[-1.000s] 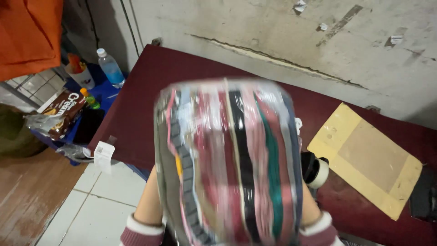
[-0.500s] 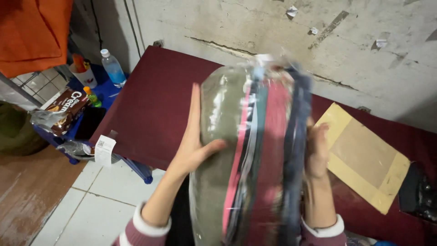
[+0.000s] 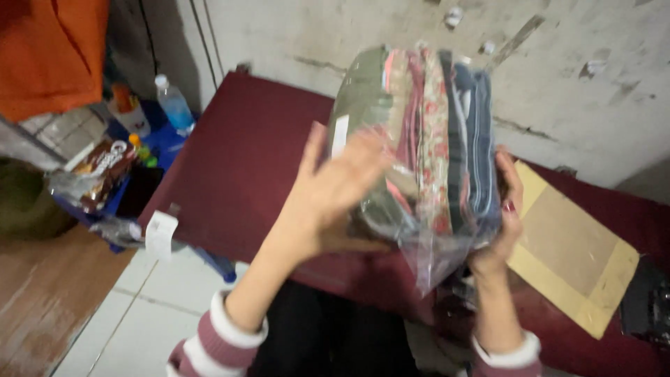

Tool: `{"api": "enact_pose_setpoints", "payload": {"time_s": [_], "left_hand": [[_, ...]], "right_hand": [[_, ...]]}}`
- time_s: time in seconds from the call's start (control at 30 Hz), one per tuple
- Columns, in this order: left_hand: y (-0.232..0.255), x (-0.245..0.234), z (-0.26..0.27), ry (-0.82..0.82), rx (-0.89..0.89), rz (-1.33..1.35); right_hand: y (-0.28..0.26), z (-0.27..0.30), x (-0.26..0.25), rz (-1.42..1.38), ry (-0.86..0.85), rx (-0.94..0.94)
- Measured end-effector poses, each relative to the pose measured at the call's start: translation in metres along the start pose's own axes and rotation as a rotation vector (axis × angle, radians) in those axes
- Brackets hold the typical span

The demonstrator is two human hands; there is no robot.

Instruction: Sealing a stack of folded clothes inside a plastic bag using tape and attaching a label.

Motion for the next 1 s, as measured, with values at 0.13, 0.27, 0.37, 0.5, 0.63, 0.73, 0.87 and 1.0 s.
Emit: {"api": "enact_pose_setpoints", "payload": {"time_s": [0.13,0.27,0.37,0.5,0.63,0.73,0.87,1.0], "left_hand": [[0.020,-0.007,-0.018,-0.060,0.113,0.139],[0.023,0.006,-0.013,-0.026,0.324,-0.004],[0.029,0.011,-0.008,0.050,0.334,0.026],[0.045,0.020,0.007,0.148,0.357,0.027],[0.059,0.039,0.023,0.117,0.367,0.233],[0.058,0.040,0.023,0.187,0.371,0.259],[0.057,0.035,0.020,0.205,0.403,0.158],[0.037,0.014,0.001,0.252,0.222,-0.062]], "right_hand": [[-0.063,-0.032,-0.009,0.359,-0.271,-0.204],[-0.076,-0.090,0.018,0.838,-0.728,-0.386],[-0.046,-0.143,0.041,0.998,-0.866,-0.431],[0.001,-0.198,0.061,1.105,-0.864,-0.386],[0.023,-0.234,0.074,1.096,-0.901,-0.205],[0.029,-0.244,0.081,1.154,-0.944,0.115],[0.068,-0.253,0.062,1.077,-0.860,0.079],[0.033,-0.222,0.034,0.701,-0.686,-0.249]]}}
Point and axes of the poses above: each hand's wrist, its own z-axis away from the middle knuckle, its own x-axis out of the palm, y = z × x, the point moved 1 cm from there along -z, towards the middle knuckle, and after that the axes turned 12 degrees about z, right-handed, at the moved point
